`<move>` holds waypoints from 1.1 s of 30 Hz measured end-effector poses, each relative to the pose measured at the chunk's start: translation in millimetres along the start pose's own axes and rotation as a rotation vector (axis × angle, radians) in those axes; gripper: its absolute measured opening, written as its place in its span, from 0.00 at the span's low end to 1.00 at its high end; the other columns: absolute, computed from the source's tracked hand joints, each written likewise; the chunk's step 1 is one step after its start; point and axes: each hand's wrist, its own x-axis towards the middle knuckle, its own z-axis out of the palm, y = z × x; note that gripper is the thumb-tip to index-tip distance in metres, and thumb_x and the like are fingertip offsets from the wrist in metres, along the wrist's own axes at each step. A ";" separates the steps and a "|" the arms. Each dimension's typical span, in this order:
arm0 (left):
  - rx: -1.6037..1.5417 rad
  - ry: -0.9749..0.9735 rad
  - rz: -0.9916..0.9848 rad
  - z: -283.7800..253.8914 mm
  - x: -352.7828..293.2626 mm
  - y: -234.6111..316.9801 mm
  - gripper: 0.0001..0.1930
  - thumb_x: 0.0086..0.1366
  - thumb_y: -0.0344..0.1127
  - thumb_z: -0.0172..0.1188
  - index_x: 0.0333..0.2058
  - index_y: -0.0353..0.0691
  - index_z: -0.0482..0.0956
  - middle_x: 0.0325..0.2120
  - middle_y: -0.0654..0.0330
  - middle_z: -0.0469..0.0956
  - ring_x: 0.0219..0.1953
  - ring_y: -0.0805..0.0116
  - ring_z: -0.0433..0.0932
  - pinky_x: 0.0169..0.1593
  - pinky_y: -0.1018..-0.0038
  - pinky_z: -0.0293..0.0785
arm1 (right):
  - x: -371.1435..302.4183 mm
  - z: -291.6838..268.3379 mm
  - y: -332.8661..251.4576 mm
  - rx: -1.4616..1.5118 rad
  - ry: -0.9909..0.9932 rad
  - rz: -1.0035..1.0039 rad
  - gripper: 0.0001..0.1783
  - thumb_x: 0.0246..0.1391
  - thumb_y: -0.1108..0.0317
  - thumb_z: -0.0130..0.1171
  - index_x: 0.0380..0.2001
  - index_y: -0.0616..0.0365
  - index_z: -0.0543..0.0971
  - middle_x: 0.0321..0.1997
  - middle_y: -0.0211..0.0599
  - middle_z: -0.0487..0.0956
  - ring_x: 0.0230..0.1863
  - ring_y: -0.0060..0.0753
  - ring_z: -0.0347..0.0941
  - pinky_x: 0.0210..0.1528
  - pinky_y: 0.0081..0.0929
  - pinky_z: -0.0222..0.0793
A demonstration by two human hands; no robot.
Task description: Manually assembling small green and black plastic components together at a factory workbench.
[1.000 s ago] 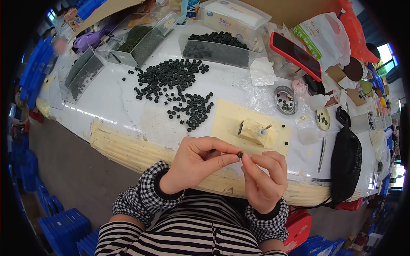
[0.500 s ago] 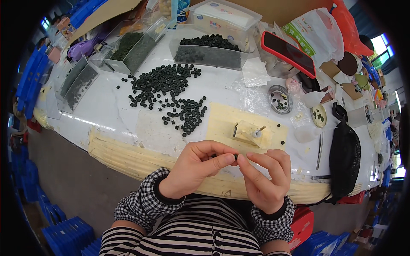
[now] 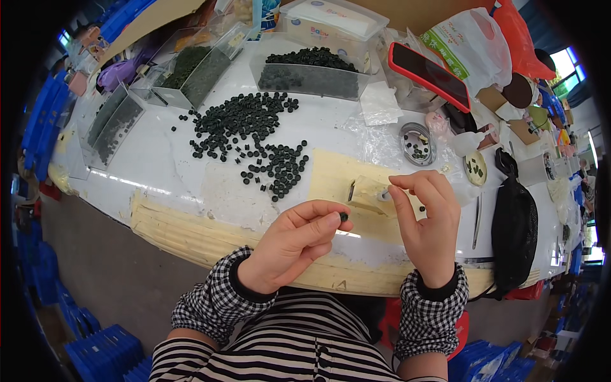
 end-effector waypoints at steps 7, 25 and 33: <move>0.005 -0.015 -0.003 -0.6 -0.2 -1.2 0.11 0.69 0.32 0.54 0.47 0.36 0.77 0.37 0.60 0.78 0.22 0.86 0.59 0.25 0.88 0.56 | -10.5 -9.7 -23.8 0.168 0.240 -0.032 0.06 0.46 0.80 0.64 0.30 0.64 0.79 0.30 0.39 0.77 0.31 0.34 0.73 0.35 0.25 0.68; 0.015 -0.089 -0.013 -6.5 1.6 -6.1 0.12 0.70 0.32 0.51 0.48 0.35 0.76 0.48 0.59 0.77 0.38 0.83 0.74 0.27 0.87 0.59 | -21.6 16.8 -27.1 0.775 0.001 0.140 0.04 0.62 0.75 0.52 0.36 0.67 0.72 0.34 0.40 0.78 0.36 0.26 0.79 0.39 0.20 0.74; 0.016 -0.103 -0.017 -8.3 1.8 -5.0 0.12 0.70 0.32 0.51 0.48 0.35 0.76 0.46 0.60 0.77 0.37 0.84 0.73 0.27 0.87 0.59 | -22.4 19.4 -26.3 0.745 0.022 0.140 0.04 0.60 0.75 0.54 0.35 0.67 0.73 0.33 0.40 0.78 0.35 0.25 0.78 0.39 0.20 0.75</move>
